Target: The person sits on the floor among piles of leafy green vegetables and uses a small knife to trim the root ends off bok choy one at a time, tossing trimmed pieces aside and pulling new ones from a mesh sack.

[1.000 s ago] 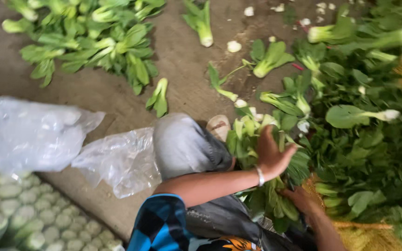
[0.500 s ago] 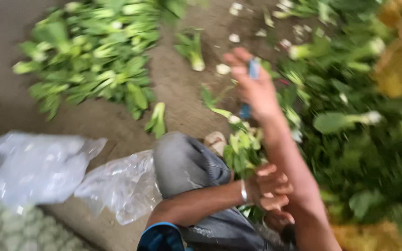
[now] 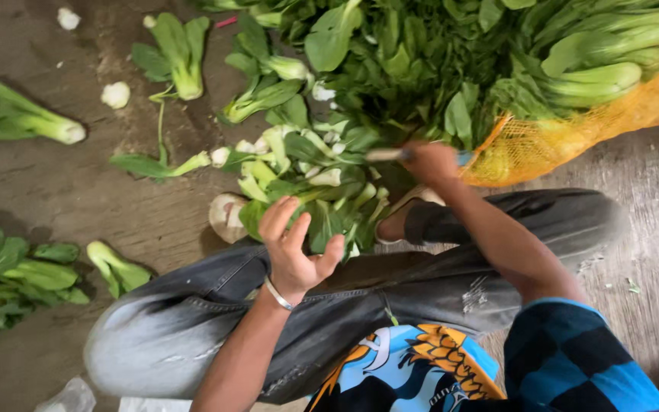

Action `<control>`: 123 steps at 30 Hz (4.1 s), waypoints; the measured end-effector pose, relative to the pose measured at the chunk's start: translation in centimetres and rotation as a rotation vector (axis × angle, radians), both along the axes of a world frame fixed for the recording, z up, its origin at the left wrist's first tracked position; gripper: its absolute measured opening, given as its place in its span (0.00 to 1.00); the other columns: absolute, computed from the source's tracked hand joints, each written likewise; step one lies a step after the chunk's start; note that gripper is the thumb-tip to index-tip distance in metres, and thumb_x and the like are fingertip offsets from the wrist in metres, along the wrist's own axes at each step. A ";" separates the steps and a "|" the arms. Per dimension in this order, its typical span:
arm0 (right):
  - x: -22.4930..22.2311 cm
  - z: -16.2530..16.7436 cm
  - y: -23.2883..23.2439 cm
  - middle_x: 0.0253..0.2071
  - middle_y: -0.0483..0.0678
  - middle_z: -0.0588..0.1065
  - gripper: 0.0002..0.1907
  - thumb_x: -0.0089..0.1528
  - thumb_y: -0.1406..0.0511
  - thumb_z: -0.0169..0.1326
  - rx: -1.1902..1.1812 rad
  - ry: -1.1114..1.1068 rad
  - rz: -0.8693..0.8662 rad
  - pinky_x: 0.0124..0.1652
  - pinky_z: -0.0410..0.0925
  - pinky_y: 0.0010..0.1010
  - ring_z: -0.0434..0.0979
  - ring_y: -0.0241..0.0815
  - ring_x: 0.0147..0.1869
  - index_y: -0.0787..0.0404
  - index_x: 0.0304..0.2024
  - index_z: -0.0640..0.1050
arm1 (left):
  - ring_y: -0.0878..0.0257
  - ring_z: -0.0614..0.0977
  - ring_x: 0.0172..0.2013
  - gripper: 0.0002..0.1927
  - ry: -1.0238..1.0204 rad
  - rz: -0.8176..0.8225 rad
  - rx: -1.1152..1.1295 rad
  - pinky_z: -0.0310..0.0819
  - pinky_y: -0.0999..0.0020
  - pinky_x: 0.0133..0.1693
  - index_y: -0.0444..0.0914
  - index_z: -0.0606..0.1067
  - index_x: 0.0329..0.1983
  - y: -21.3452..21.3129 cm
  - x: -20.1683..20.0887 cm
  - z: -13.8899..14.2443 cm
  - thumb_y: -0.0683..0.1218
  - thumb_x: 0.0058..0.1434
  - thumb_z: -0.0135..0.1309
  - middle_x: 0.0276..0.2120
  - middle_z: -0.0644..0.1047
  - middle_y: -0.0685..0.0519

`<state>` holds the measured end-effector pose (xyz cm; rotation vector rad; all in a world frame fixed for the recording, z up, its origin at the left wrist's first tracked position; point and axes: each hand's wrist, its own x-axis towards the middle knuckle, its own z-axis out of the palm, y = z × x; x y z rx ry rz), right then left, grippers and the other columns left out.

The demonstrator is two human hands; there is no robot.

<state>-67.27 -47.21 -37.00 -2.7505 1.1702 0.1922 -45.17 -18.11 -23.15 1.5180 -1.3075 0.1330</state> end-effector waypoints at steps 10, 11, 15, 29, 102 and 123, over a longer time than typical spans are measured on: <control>-5.1 0.4 -10.4 0.65 0.65 0.68 0.50 0.51 0.61 0.70 -0.035 -0.270 -0.272 0.48 0.71 0.53 0.77 0.68 0.52 0.57 0.72 0.59 | 0.41 0.74 0.60 0.26 0.047 -0.147 0.183 0.67 0.48 0.62 0.34 0.68 0.59 -5.8 -1.2 0.2 0.46 0.62 0.64 0.59 0.71 0.42; -4.7 0.2 -10.8 0.64 0.64 0.70 0.48 0.53 0.63 0.67 -0.050 -0.280 -0.301 0.49 0.70 0.55 0.77 0.68 0.53 0.56 0.73 0.60 | 0.42 0.75 0.59 0.25 0.051 -0.168 0.206 0.68 0.49 0.61 0.34 0.69 0.58 -6.3 -1.0 0.2 0.46 0.62 0.65 0.58 0.72 0.42; -3.5 0.1 -12.4 0.55 0.60 0.78 0.33 0.64 0.65 0.61 -0.026 -0.180 -0.479 0.52 0.70 0.56 0.78 0.67 0.55 0.52 0.70 0.66 | 0.46 0.77 0.54 0.23 0.097 -0.211 0.318 0.70 0.52 0.57 0.35 0.72 0.55 -6.9 -0.8 0.2 0.44 0.60 0.65 0.54 0.76 0.45; -1.3 -4.4 -5.0 0.48 0.49 0.81 0.14 0.59 0.55 0.57 -0.149 0.704 0.670 0.50 0.74 0.43 0.81 0.49 0.56 0.51 0.42 0.85 | 0.49 0.78 0.52 0.18 0.134 -0.223 0.369 0.71 0.54 0.55 0.36 0.75 0.51 -7.0 0.4 -1.8 0.46 0.61 0.63 0.49 0.78 0.47; 14.4 27.7 12.1 0.35 0.50 0.71 0.23 0.64 0.46 0.50 0.121 -0.294 0.647 0.27 0.69 0.44 0.77 0.55 0.30 0.57 0.42 0.75 | 0.73 0.79 0.39 0.20 1.027 -0.674 0.405 0.77 0.73 0.44 0.34 0.77 0.50 -1.8 7.2 -0.6 0.45 0.57 0.68 0.39 0.80 0.58; 15.0 20.9 6.5 0.38 0.50 0.82 0.25 0.54 0.53 0.61 0.789 -0.108 0.514 0.42 0.75 0.36 0.82 0.47 0.40 0.58 0.50 0.78 | 0.58 0.85 0.43 0.36 0.762 -0.686 0.650 0.80 0.62 0.50 0.37 0.81 0.52 -5.3 5.7 -4.0 0.68 0.52 0.62 0.42 0.86 0.48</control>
